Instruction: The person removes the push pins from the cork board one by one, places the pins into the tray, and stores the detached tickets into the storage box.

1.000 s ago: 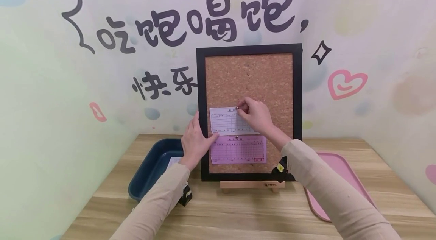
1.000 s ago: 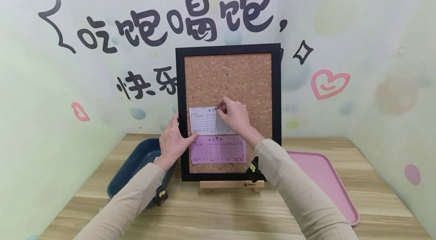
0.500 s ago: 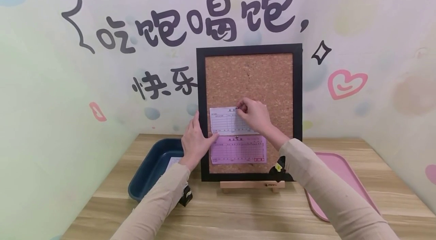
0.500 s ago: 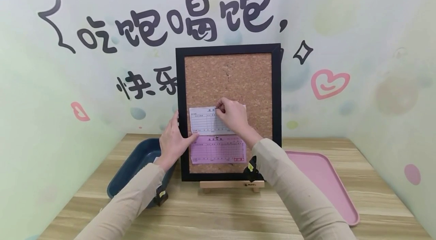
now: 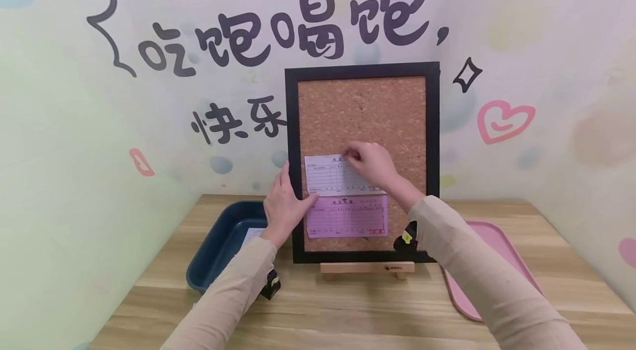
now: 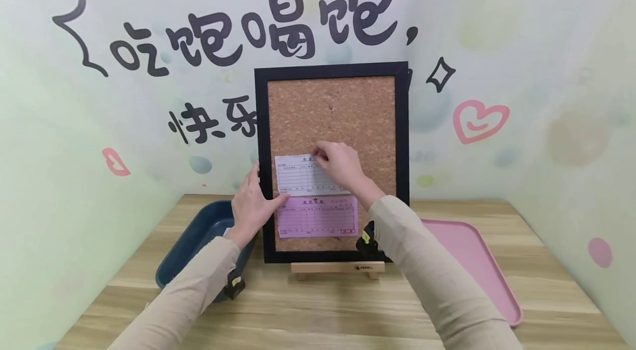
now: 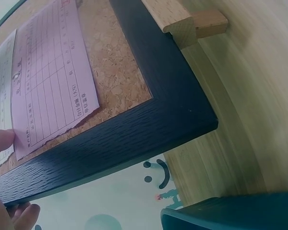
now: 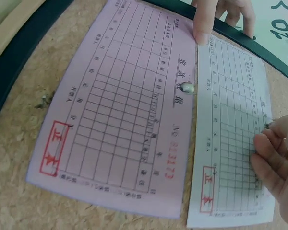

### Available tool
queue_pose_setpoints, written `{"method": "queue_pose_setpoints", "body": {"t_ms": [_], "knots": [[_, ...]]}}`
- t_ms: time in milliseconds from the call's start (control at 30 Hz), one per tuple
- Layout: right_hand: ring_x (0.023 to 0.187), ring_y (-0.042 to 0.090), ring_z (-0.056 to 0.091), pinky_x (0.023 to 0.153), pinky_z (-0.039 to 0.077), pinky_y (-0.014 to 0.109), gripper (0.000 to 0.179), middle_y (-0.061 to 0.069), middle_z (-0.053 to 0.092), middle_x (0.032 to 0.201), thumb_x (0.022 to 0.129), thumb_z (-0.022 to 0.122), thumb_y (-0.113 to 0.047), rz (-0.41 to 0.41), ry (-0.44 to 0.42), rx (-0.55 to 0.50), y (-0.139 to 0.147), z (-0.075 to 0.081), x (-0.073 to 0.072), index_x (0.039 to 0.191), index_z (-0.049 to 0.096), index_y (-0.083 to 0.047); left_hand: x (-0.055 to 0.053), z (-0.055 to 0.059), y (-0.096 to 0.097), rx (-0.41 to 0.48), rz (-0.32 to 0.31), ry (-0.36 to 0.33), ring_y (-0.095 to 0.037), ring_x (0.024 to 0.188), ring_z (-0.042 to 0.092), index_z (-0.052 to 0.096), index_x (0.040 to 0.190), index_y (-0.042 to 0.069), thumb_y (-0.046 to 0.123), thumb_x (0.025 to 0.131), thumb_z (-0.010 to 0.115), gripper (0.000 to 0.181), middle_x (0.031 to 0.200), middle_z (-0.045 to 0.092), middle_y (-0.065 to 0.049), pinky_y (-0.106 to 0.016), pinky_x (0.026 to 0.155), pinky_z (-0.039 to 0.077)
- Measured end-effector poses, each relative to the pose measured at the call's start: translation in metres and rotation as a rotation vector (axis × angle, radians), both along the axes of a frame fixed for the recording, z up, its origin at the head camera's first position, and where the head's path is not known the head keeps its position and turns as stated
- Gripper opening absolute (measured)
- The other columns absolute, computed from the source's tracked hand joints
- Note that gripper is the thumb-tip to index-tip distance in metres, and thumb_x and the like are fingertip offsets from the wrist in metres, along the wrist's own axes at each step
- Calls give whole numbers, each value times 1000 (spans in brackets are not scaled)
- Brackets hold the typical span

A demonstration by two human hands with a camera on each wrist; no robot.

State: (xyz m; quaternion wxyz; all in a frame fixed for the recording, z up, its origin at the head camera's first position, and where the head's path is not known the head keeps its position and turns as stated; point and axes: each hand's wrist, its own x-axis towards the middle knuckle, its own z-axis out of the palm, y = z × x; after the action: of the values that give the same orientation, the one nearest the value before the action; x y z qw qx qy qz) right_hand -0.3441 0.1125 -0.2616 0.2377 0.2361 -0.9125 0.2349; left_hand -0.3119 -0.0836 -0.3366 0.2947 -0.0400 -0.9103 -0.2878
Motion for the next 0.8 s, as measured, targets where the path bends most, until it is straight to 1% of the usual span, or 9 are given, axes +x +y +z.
{"method": "queue_pose_setpoints", "body": {"t_ms": [67,167,267,367,467,633,800], "knots": [[58,14,50,54,39,28,10,2,62,71,86,60,-14,2,-13,8,-3,1,0,92,68,-9,0,0,-1,0,0,1,-31,111,50,27,141,7,43,68,76,94,133,45,-17,-45,78,48],[63,14,56,58,44,29,9,4,66,78,86,61,-13,-24,-26,10,-5,0,-1,91,67,-8,0,0,-2,-4,-7,3,-31,113,50,27,141,7,43,68,76,94,134,44,-16,-45,80,47],[61,15,55,56,43,29,8,4,65,75,86,61,-12,-37,-19,-6,-6,-1,-1,90,66,-6,-1,-1,-2,-8,-9,7,-31,112,50,27,140,6,43,68,76,95,134,44,-16,-45,80,48],[58,14,52,54,41,28,7,4,63,72,85,61,-11,-31,-3,-10,-7,-1,0,88,65,-5,-1,-1,-2,-8,-5,8,-30,112,50,28,140,7,44,68,76,95,133,45,-16,-44,78,48],[60,15,54,56,43,29,7,6,64,74,85,61,-10,-26,5,11,-7,0,1,88,64,-4,0,-1,-2,-6,-8,9,-30,112,50,27,141,7,43,68,76,95,133,45,-16,-44,80,48],[69,19,60,62,49,33,9,8,66,81,87,60,-11,-29,9,61,-7,2,3,90,63,-3,-1,-1,-2,0,-17,7,-30,113,50,26,141,8,42,69,75,93,134,44,-15,-44,82,47],[74,22,62,65,50,35,11,9,66,84,89,58,-14,-44,-6,118,-7,4,4,92,61,-4,0,-1,-2,10,-19,13,-30,113,50,27,141,8,42,69,75,93,134,45,-15,-45,82,47]]}}
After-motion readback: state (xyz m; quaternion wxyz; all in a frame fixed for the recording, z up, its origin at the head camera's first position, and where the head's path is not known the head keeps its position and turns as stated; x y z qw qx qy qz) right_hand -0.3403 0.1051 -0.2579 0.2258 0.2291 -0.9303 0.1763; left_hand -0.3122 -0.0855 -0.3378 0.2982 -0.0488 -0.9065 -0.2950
